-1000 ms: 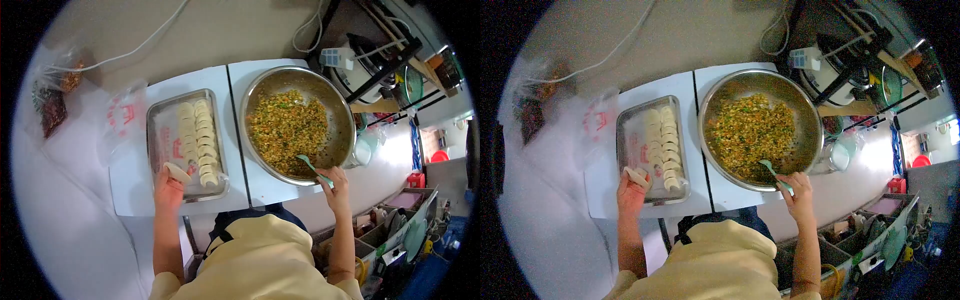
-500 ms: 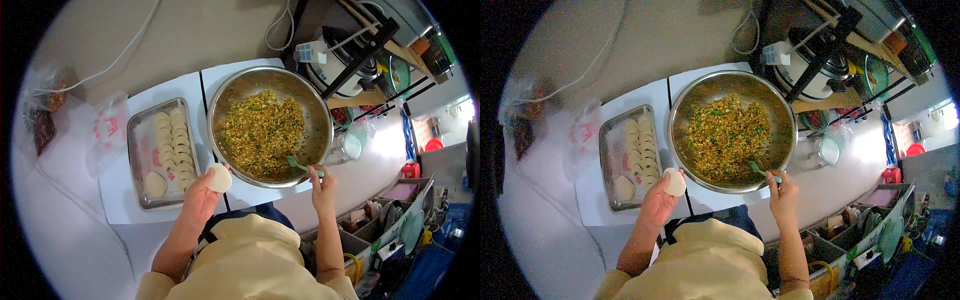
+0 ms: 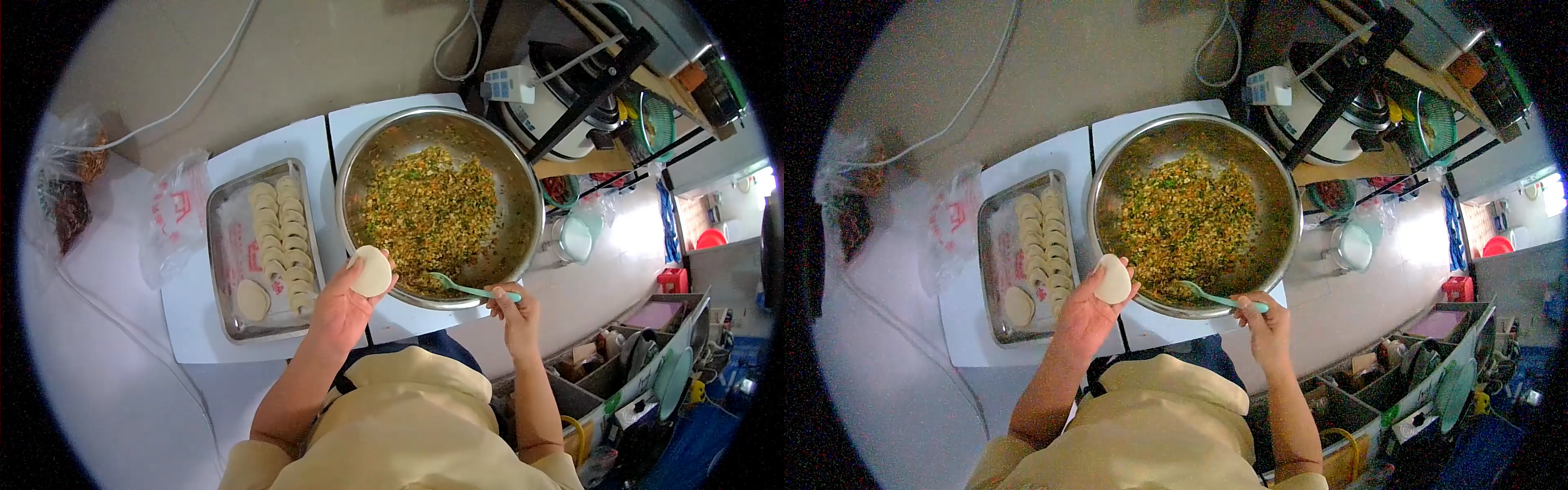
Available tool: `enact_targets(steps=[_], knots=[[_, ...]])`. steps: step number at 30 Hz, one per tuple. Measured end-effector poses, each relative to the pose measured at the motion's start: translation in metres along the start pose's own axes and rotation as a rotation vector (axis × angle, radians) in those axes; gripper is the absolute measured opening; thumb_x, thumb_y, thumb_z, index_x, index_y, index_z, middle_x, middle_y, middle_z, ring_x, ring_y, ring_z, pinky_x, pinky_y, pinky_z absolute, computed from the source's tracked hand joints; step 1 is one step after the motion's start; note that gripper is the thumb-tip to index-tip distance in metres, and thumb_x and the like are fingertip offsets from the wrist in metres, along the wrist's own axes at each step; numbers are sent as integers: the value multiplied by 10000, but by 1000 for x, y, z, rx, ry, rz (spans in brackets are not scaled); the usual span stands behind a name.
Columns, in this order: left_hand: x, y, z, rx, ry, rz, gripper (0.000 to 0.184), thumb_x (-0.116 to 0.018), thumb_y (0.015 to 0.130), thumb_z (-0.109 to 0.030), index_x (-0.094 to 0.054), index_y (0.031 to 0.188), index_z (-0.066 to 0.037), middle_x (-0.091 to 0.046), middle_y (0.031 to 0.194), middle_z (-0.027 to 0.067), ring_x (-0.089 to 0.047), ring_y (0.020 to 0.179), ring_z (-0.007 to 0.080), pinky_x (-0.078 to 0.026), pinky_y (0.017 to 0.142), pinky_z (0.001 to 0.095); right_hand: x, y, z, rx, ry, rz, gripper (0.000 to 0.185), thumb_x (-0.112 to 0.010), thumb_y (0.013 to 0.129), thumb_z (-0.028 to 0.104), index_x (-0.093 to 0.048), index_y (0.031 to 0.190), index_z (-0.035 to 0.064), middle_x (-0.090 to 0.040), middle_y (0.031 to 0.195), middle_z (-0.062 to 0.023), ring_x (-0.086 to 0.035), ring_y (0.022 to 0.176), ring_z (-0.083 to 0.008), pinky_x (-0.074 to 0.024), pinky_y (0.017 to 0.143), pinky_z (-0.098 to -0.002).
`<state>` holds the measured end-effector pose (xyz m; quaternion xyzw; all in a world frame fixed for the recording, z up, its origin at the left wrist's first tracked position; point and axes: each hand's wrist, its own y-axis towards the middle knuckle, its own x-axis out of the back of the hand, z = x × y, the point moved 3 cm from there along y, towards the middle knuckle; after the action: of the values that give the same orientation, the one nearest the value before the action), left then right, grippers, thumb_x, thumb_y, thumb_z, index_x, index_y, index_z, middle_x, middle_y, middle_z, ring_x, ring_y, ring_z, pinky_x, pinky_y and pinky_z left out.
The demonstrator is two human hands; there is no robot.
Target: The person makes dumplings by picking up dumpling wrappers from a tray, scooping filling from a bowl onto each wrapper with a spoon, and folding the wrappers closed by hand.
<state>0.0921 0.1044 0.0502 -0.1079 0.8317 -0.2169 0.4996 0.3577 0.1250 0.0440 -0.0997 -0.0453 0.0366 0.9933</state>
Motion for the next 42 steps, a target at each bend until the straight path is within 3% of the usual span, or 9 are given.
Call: enact_targets(steps=[8,20,23,25,30,35,38,40,42], knots=[[11,16,7,-22,-74,-51,334,-557,885,-125,-483,1184,2,-557,1179,150,-516,1135,279,-389,1017,461,-5,-1,1,-163,361,-166,265,-554,912,229,-620,925,-27,-605,667,-61,-534,559,-120,-389,506,-237],[-34,27,33,129,33,160,374,-411,961,-213,-447,1234,39,-534,1231,148,-501,1169,268,-379,1027,452,-9,-10,37,128,437,-279,247,-552,912,202,-608,922,-39,-603,718,-103,-563,609,-161,-413,522,-255],[-44,36,35,128,-26,163,363,-388,972,-214,-441,1240,25,-517,1241,154,-492,1173,284,-376,1031,470,-17,-21,34,321,313,-212,199,-568,893,148,-614,945,-38,-610,766,-117,-570,635,-183,-427,545,-273],[-43,43,35,114,-33,156,362,-375,978,-219,-435,1245,19,-505,1248,162,-486,1177,300,-375,1033,478,-25,-31,43,544,-240,-136,182,-599,842,82,-622,987,-25,-609,791,-116,-570,644,-210,-444,569,-294],[-46,49,37,102,-63,130,392,-366,981,-246,-392,1266,21,-456,1274,215,-464,1191,362,-384,1028,474,-47,-39,32,957,-849,99,407,-650,771,104,-585,1166,30,-599,855,-90,-542,634,-219,-459,574,-327],[-39,53,38,87,-25,19,387,-384,976,-236,-395,1264,23,-464,1261,227,-465,1190,365,-401,1019,465,-54,-43,25,976,-968,140,383,-622,794,134,-593,1160,22,-597,859,-97,-542,648,-227,-461,591,-315],[-32,57,41,83,-20,72,375,-382,977,-213,-397,1258,34,-479,1249,221,-474,1183,358,-409,1016,458,-43,-35,25,160,-844,205,332,-602,826,111,-604,1136,-8,-585,838,-102,-543,676,-204,-454,596,-298],[-32,58,42,95,-76,57,359,-388,972,-172,-395,1259,44,-489,1243,215,-488,1166,360,-406,1025,453,-27,-32,27,401,-219,-37,295,-564,879,132,-607,1117,-35,-568,811,-94,-528,696,-169,-436,614,-276],[-35,56,42,126,-103,59,359,-394,968,-154,-390,1262,51,-485,1250,214,-488,1165,365,-403,1030,453,-22,-25,24,353,-12,-56,297,-543,897,147,-603,1120,-40,-561,805,-84,-520,703,-154,-426,623,-268]])
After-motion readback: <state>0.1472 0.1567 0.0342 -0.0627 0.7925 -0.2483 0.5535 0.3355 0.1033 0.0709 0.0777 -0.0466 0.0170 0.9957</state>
